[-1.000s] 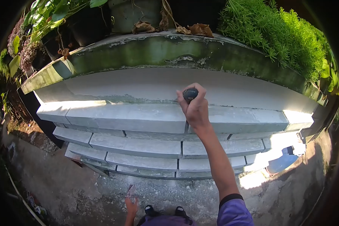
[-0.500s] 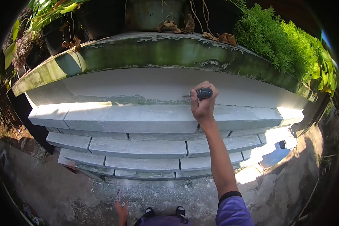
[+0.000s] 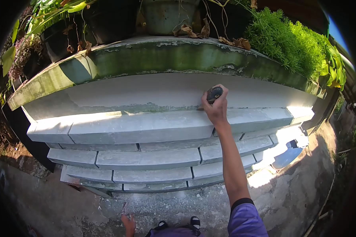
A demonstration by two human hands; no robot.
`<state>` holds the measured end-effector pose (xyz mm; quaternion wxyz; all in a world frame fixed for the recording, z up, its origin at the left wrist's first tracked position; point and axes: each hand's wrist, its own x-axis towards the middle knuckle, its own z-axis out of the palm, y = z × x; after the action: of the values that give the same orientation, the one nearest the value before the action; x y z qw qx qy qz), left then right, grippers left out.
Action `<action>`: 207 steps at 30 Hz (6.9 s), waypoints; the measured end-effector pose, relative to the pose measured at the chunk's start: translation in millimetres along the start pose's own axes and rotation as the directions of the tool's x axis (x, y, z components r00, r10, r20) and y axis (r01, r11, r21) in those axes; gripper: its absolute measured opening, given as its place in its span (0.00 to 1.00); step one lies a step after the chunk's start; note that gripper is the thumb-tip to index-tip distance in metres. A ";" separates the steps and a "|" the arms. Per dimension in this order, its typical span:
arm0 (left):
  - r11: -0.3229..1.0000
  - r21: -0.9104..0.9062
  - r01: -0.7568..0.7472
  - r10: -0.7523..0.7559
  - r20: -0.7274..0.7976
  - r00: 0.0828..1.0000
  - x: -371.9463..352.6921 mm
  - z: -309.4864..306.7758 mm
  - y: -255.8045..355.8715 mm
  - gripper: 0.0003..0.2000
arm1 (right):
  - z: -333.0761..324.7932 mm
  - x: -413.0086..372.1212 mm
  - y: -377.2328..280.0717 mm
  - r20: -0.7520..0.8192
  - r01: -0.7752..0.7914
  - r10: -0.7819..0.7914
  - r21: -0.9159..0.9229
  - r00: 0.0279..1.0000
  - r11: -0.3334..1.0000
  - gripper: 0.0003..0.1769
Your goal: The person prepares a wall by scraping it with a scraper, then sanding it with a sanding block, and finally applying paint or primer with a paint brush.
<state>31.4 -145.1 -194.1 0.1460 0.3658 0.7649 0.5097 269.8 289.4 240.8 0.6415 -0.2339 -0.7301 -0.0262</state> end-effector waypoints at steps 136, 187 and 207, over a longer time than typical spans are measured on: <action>0.572 -0.014 -0.820 0.751 0.410 0.517 0.0 290.9 377.3 0.32 | -348.2 -314.6 89.9 -0.192 -0.603 0.674 0.323 0.713 0.729 0.12; 0.974 0.219 0.066 -0.115 0.222 0.968 -125.6 -10.9 25.2 0.21 | -109.9 -179.8 -82.6 0.334 -0.668 0.601 0.547 0.726 0.504 0.15; 1.000 0.015 0.017 -0.020 0.265 0.964 7.4 33.9 -12.7 0.16 | 37.4 35.4 -22.9 -0.444 0.360 -0.105 0.542 0.890 0.759 0.08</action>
<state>41.2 -119.8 -219.1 0.2494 0.4245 0.7451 0.4500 224.3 292.5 273.9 0.8047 0.0905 -0.5807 0.0842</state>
